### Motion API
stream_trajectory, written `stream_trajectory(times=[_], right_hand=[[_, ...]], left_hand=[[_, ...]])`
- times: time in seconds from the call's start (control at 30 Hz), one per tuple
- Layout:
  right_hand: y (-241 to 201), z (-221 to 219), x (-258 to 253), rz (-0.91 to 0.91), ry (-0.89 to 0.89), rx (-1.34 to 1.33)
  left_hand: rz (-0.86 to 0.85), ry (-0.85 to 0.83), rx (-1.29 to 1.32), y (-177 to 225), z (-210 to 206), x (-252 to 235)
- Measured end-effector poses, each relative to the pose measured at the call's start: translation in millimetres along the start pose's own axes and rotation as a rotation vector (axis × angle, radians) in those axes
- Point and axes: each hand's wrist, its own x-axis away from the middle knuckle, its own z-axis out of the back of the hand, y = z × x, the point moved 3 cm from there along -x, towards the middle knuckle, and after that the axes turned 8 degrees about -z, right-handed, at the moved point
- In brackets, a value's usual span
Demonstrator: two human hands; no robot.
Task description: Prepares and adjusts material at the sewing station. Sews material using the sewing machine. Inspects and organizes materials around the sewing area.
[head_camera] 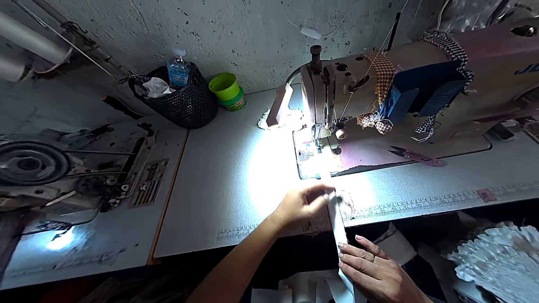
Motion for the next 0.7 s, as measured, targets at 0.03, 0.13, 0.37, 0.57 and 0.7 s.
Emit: stream_trajectory(times=[0.03,0.13,0.37,0.57,0.7], right_hand=[[1.2,-0.3,0.5,0.002,0.001,-0.006],[4.0,-2.9,2.5,-0.004,0.023,-0.008],[4.0,-5.5,5.1,-0.06,0.052,-0.039],[1.9,-7.8,6.3,-0.072,0.073,-0.015],[1.5,-9.4,6.1,-0.074,0.074,-0.012]], left_hand=[[0.029,0.062,-0.019,-4.8,9.2,-9.2],[0.096,0.192,-0.166,-27.0,34.0,-40.6],[0.124,0.061,-0.682,-29.4,55.2,-88.5],[0.245,0.175,-0.546,-24.6,48.6,-80.4],[0.158,0.112,-0.629,-34.7,49.5,-77.8]])
